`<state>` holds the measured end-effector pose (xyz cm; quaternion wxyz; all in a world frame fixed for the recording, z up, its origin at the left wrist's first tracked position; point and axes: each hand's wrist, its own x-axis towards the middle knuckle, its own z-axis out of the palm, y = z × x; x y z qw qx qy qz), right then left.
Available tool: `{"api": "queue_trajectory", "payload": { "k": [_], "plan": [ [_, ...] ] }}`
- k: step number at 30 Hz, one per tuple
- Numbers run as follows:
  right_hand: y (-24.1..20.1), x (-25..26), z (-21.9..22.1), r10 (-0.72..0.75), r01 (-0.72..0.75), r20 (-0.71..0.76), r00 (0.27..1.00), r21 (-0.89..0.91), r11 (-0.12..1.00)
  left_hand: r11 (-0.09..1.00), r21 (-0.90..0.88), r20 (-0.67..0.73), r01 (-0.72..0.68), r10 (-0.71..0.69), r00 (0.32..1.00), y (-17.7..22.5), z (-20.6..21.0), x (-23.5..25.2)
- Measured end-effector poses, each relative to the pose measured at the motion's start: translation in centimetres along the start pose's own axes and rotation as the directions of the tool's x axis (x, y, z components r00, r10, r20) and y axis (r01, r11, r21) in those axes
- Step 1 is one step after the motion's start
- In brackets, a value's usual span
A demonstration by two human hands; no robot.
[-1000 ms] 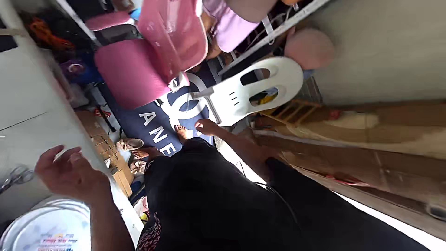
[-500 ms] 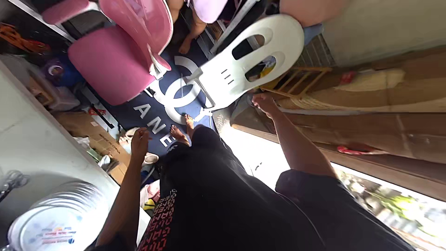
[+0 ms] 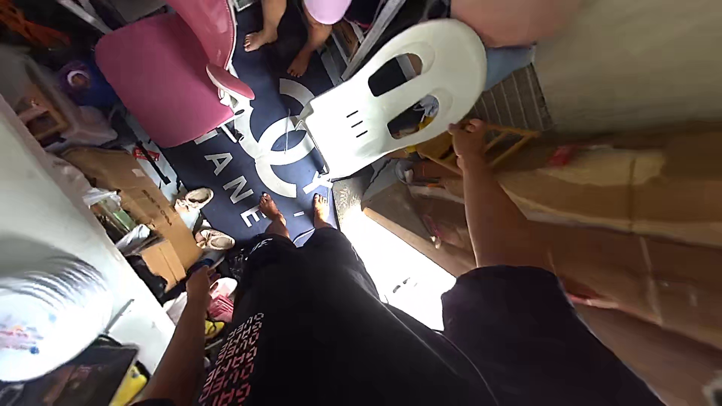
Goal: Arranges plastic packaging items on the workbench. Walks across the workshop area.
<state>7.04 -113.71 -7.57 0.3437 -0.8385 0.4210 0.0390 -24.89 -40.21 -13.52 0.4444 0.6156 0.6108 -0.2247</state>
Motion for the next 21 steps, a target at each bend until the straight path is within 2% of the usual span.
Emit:
{"api": "queue_trajectory", "payload": {
  "k": [3,7,10,14,15,17,19,21],
  "plan": [
    [-1.2,5.5,-1.9,0.011,-0.010,-0.010,1.000,0.049,0.999,0.991,0.100,0.087,-0.092,0.084,0.993,0.0,2.0,-4.7],
    [-1.8,10.9,-1.1,-0.038,0.011,0.168,0.985,0.158,0.987,0.976,0.195,0.186,-0.099,0.062,0.981,-1.3,4.3,-8.8],
    [-2.3,12.4,1.1,-0.045,-0.024,0.227,0.973,0.292,0.956,0.961,0.249,0.238,-0.124,0.064,0.969,-3.0,5.0,-10.3],
    [-2.6,13.0,2.1,-0.101,-0.051,0.297,0.950,0.463,0.885,0.986,0.162,0.184,-0.049,0.019,0.983,-5.1,5.5,-11.6],
    [-2.8,12.6,1.8,-0.100,-0.055,0.330,0.939,0.429,0.901,0.992,0.127,0.169,-0.018,-0.003,0.986,-5.6,5.7,-11.7],
    [-4.0,10.9,0.5,-0.038,-0.066,0.400,0.916,0.241,0.968,0.997,0.078,0.158,0.025,-0.037,0.987,-7.1,6.1,-11.2],
    [-6.1,8.3,-0.7,-0.027,0.004,0.535,0.845,0.044,0.999,0.996,0.070,0.181,0.049,-0.061,0.982,-8.1,6.9,-10.5],
    [-9.1,4.5,0.1,-0.090,0.098,0.605,0.791,0.020,0.995,0.996,0.078,0.215,0.039,-0.055,0.975,-8.4,7.6,-9.9]
  ]
}}
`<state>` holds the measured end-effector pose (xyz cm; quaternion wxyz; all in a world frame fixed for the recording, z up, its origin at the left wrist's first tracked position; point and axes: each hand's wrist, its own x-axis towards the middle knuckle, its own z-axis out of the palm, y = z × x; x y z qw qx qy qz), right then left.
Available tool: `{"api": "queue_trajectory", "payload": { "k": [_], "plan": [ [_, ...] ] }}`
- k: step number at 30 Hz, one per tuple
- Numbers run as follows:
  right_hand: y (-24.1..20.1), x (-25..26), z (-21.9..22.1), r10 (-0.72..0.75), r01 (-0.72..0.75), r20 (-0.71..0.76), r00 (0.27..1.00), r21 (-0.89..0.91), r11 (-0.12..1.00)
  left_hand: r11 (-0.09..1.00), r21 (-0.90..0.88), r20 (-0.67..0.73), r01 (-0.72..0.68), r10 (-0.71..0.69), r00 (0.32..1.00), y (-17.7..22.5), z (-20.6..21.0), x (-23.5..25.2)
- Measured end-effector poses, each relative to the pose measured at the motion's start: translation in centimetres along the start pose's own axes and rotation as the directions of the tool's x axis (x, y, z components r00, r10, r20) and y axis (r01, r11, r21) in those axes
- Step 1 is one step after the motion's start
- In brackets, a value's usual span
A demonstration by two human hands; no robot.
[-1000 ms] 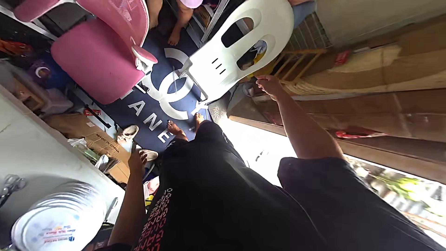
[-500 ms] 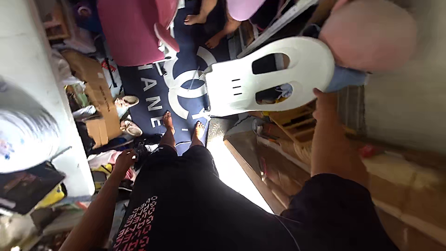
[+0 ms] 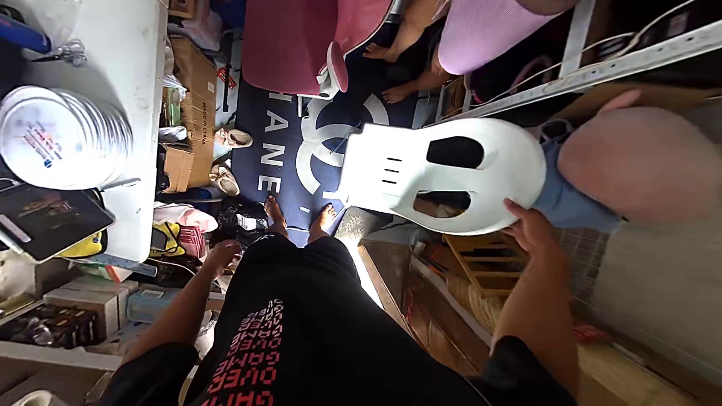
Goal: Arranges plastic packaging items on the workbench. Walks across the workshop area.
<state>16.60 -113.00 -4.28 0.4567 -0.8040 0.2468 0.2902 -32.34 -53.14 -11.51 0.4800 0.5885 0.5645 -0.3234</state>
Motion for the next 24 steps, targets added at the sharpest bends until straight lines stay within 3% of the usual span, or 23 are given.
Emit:
{"api": "queue_trajectory", "payload": {
  "k": [3,7,12,15,18,24],
  "plan": [
    [-3.7,-1.4,5.4,-0.182,0.180,-0.067,0.981,-0.036,0.983,0.997,0.027,0.032,-0.066,0.065,0.997,1.9,0.8,1.0],
    [-7.2,-6.9,12.4,-0.239,0.225,-0.018,0.971,-0.283,0.932,0.982,-0.099,0.024,-0.159,0.162,0.986,3.8,0.3,1.9],
    [-10.4,-14.7,24.0,-0.324,0.323,0.061,0.944,-0.378,0.868,0.943,-0.238,-0.011,-0.234,0.238,0.971,0.5,-3.1,3.1],
    [-13.4,-18.2,28.7,-0.300,0.311,0.088,0.950,-0.384,0.869,0.934,-0.307,-0.044,-0.181,0.176,0.983,-4.1,-6.0,4.0],
    [-15.6,-20.1,31.2,-0.263,0.273,0.074,0.962,-0.311,0.910,0.877,-0.474,-0.112,-0.075,0.024,0.993,-8.0,-8.3,4.1],
    [-14.7,-20.7,34.8,-0.284,0.289,0.114,0.952,-0.024,0.957,0.760,-0.650,-0.190,-0.014,-0.145,0.971,-12.5,-10.3,3.7]
  ]
}}
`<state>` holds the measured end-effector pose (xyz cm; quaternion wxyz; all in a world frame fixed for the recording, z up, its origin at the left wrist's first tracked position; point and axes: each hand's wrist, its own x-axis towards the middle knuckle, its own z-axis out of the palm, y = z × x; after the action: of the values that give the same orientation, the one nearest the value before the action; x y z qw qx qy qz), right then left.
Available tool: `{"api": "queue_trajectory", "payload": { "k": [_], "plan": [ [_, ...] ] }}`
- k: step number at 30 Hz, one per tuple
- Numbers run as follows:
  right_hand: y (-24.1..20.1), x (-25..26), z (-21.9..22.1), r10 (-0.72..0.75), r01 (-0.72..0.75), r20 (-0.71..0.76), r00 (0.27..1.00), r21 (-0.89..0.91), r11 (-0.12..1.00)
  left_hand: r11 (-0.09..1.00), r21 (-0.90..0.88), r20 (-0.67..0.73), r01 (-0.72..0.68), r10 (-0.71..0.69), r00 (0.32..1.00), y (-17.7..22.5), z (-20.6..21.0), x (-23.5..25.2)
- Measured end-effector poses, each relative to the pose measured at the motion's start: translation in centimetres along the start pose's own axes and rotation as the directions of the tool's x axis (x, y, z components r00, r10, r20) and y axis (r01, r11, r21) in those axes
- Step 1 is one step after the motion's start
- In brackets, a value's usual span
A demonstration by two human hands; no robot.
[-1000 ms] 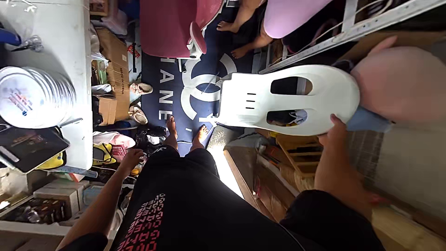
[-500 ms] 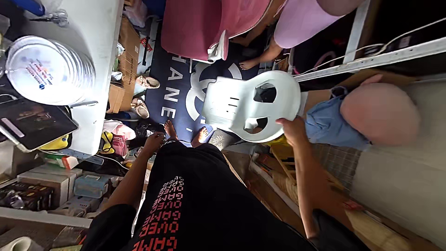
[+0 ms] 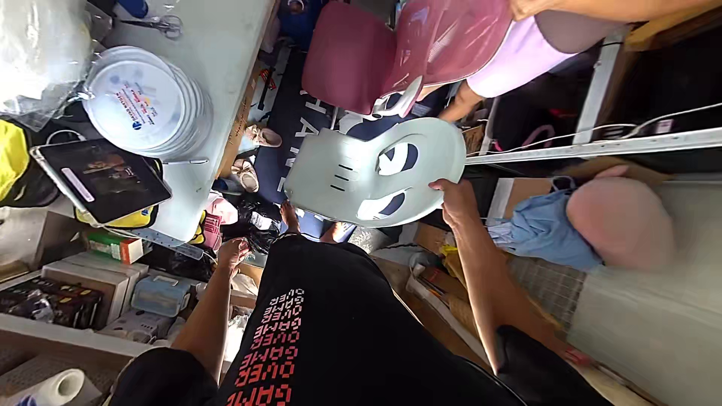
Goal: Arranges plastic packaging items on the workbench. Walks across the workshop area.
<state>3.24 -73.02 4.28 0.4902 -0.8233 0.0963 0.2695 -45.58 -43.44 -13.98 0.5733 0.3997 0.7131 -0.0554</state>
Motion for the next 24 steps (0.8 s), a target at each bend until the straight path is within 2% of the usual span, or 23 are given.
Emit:
{"api": "queue_trajectory", "payload": {
  "k": [5,9,11,14,17,18,19,20,21,22,23,24],
  "plan": [
    [4.7,0.4,5.0,0.021,-0.028,0.047,0.999,0.160,0.987,0.999,-0.023,0.020,-0.043,0.043,0.999,-0.3,0.7,-1.1],
    [10.7,3.2,8.3,0.056,-0.084,0.142,0.988,0.198,0.977,0.997,0.010,0.072,-0.070,0.069,0.995,-0.8,2.2,-2.6],
    [13.6,4.1,9.2,0.034,-0.063,0.147,0.989,0.196,0.979,0.996,0.044,0.084,-0.077,0.074,0.994,-1.6,2.6,-3.1],
    [13.9,5.2,8.7,-0.025,-0.012,0.218,0.976,0.165,0.986,0.995,0.074,0.076,-0.063,0.058,0.995,-2.3,2.4,-3.7],
    [14.3,4.8,6.3,0.082,-0.159,0.431,0.899,0.146,0.976,0.995,0.096,0.059,-0.016,0.010,0.998,-3.4,2.0,-3.7],
    [15.0,4.1,5.1,0.113,-0.169,0.469,0.876,0.079,0.982,0.995,0.100,0.052,-0.005,0.000,0.999,-3.6,1.8,-3.9],
    [15.7,3.1,3.4,0.150,-0.132,0.495,0.856,-0.071,0.989,0.994,0.107,0.049,-0.008,0.003,0.999,-3.8,1.6,-4.2],
    [16.6,1.8,1.6,0.196,-0.040,0.518,0.833,-0.297,0.954,0.991,0.128,0.056,-0.029,0.022,0.998,-4.0,1.2,-4.6],
    [18.0,0.3,-0.6,0.263,0.090,0.534,0.803,-0.545,0.834,0.986,0.157,0.082,-0.064,0.052,0.995,-4.2,0.5,-5.0],
    [19.4,-2.0,-2.6,0.391,0.180,0.533,0.750,-0.734,0.655,0.978,0.177,0.126,-0.107,0.086,0.988,-4.4,-0.3,-5.4],
    [21.0,-5.0,-4.5,0.578,0.206,0.482,0.659,-0.854,0.477,0.975,0.175,0.164,-0.136,0.108,0.981,-4.7,-1.0,-5.9],
    [23.6,-8.1,-6.2,0.757,0.199,0.394,0.522,-0.919,0.341,0.978,0.146,0.192,-0.146,0.117,0.974,-5.0,-1.7,-6.4]
  ]
}}
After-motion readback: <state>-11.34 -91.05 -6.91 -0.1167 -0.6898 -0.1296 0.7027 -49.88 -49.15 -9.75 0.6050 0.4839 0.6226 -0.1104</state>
